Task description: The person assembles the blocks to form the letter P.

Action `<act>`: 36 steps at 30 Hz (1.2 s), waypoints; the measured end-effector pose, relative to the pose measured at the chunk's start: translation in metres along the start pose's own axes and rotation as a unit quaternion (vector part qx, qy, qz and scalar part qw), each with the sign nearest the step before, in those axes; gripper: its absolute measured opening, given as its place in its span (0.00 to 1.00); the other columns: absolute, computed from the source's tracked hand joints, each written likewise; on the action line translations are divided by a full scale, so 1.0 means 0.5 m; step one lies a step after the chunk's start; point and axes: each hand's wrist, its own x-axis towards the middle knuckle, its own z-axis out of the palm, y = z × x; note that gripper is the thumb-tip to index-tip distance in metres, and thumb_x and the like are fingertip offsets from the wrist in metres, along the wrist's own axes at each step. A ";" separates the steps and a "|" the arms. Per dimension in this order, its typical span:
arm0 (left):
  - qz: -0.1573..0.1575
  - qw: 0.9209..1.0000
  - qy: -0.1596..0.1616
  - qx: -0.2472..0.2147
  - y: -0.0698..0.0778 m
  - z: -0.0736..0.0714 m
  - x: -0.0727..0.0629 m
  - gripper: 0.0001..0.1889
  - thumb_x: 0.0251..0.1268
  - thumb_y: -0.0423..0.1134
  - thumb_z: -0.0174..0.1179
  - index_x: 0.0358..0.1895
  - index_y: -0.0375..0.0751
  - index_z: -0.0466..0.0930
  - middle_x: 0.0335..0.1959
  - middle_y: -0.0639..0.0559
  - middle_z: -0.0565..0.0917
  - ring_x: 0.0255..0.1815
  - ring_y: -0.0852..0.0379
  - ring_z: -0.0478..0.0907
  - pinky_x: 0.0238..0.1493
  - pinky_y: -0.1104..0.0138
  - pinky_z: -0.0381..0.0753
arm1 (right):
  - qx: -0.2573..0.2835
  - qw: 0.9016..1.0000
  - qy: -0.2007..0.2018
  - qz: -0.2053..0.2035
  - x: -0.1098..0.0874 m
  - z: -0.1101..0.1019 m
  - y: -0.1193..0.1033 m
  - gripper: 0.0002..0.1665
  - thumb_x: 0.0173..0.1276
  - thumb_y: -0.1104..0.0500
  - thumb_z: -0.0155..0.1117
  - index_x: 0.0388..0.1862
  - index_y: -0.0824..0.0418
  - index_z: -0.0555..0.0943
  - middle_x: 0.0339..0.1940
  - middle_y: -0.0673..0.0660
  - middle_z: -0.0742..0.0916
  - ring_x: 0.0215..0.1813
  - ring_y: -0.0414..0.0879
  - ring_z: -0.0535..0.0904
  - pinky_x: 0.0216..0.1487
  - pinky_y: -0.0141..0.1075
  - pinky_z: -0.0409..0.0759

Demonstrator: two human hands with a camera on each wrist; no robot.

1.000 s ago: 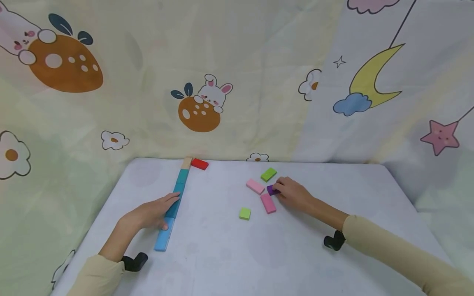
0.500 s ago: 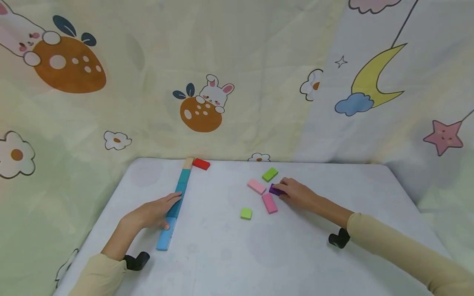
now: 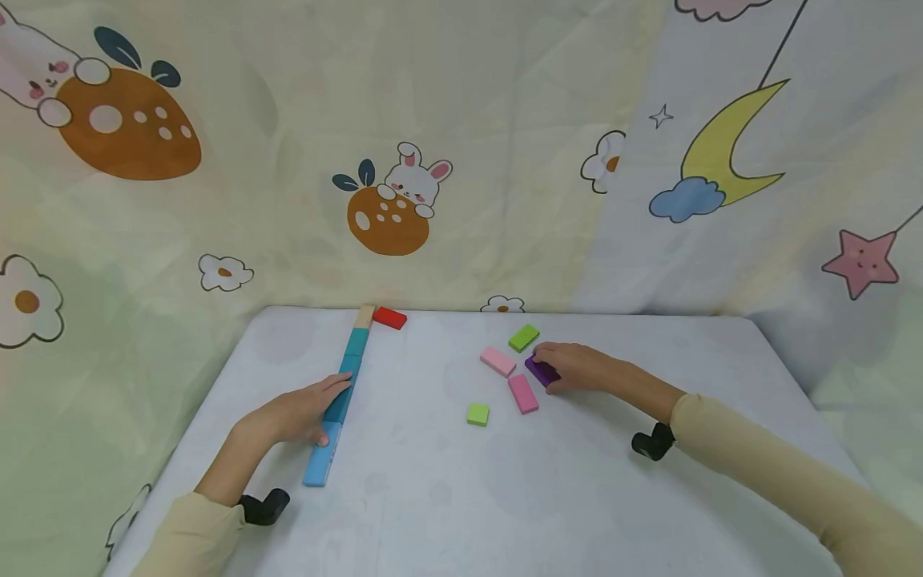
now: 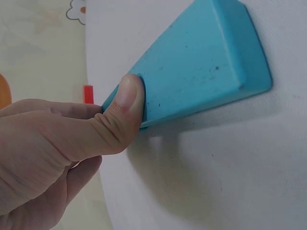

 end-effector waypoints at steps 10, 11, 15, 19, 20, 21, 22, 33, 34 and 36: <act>-0.005 1.000 -0.007 -0.004 -0.007 -0.002 0.003 0.51 0.49 0.44 0.73 0.75 0.35 0.53 0.77 0.39 0.57 0.74 0.37 0.60 0.67 0.46 0.71 | 0.082 0.995 0.052 -0.037 0.157 -0.014 -0.141 0.35 0.61 0.49 0.72 0.64 0.62 0.75 0.62 0.59 0.77 0.55 0.48 0.78 0.55 0.38 0.83; -0.008 1.000 -0.008 -0.007 -0.007 -0.001 0.003 0.50 0.49 0.44 0.73 0.75 0.35 0.53 0.77 0.39 0.57 0.75 0.37 0.60 0.67 0.45 0.70 | 0.078 0.995 0.043 -0.040 0.180 -0.008 -0.158 0.35 0.61 0.48 0.71 0.64 0.62 0.75 0.62 0.59 0.77 0.57 0.49 0.78 0.57 0.39 0.82; -0.009 1.000 -0.010 -0.010 -0.002 0.002 0.005 0.50 0.49 0.44 0.73 0.75 0.35 0.54 0.77 0.40 0.56 0.75 0.38 0.60 0.68 0.45 0.70 | 0.076 0.996 0.012 -0.034 0.262 0.012 -0.206 0.37 0.62 0.46 0.70 0.66 0.59 0.73 0.64 0.57 0.76 0.62 0.49 0.75 0.63 0.40 0.79; -0.009 1.000 -0.008 -0.007 0.003 0.003 0.004 0.50 0.49 0.44 0.73 0.75 0.35 0.54 0.77 0.41 0.57 0.75 0.38 0.60 0.68 0.46 0.70 | 0.072 0.997 0.018 -0.030 0.314 0.018 -0.224 0.35 0.64 0.47 0.68 0.67 0.58 0.72 0.66 0.56 0.76 0.65 0.49 0.74 0.66 0.41 0.76; -0.009 1.000 -0.008 -0.005 0.004 0.003 0.003 0.50 0.49 0.44 0.73 0.75 0.35 0.55 0.77 0.41 0.57 0.75 0.38 0.61 0.67 0.46 0.70 | 0.074 0.997 0.020 -0.025 0.323 0.017 -0.226 0.35 0.64 0.48 0.68 0.67 0.58 0.72 0.66 0.56 0.75 0.66 0.49 0.73 0.67 0.41 0.76; -0.009 1.000 -0.008 -0.005 0.005 0.002 0.003 0.50 0.49 0.44 0.73 0.75 0.35 0.55 0.77 0.40 0.57 0.74 0.38 0.61 0.67 0.46 0.71 | 0.076 0.997 0.023 -0.021 0.331 0.017 -0.228 0.35 0.64 0.48 0.68 0.68 0.57 0.72 0.67 0.56 0.75 0.67 0.49 0.73 0.68 0.41 0.75; -0.010 1.000 -0.009 -0.006 0.006 0.001 0.002 0.50 0.49 0.44 0.73 0.75 0.35 0.55 0.77 0.40 0.57 0.74 0.38 0.61 0.67 0.46 0.71 | 0.080 0.996 0.024 -0.016 0.338 0.016 -0.229 0.35 0.64 0.48 0.68 0.68 0.57 0.72 0.67 0.56 0.75 0.67 0.50 0.72 0.68 0.42 0.75; -0.015 1.000 -0.004 0.002 -0.001 0.001 0.000 0.51 0.48 0.45 0.73 0.75 0.36 0.55 0.77 0.41 0.58 0.75 0.39 0.61 0.67 0.47 0.71 | 0.087 0.996 0.022 0.004 0.373 0.003 -0.240 0.34 0.65 0.49 0.68 0.69 0.55 0.71 0.70 0.56 0.73 0.70 0.50 0.70 0.69 0.44 0.74; -0.016 1.000 -0.005 0.000 -0.002 0.002 0.000 0.51 0.48 0.45 0.73 0.75 0.36 0.55 0.77 0.41 0.58 0.75 0.39 0.61 0.67 0.47 0.71 | 0.085 0.996 0.020 0.006 0.374 0.002 -0.241 0.34 0.65 0.49 0.68 0.69 0.55 0.71 0.70 0.56 0.73 0.70 0.50 0.70 0.69 0.44 0.74; -0.019 1.000 -0.005 -0.001 -0.004 0.003 -0.001 0.51 0.48 0.46 0.73 0.75 0.36 0.54 0.77 0.41 0.58 0.75 0.39 0.61 0.67 0.47 0.71 | 0.086 0.996 0.017 0.008 0.377 0.001 -0.243 0.35 0.65 0.49 0.67 0.69 0.54 0.71 0.71 0.56 0.72 0.71 0.50 0.69 0.69 0.44 0.74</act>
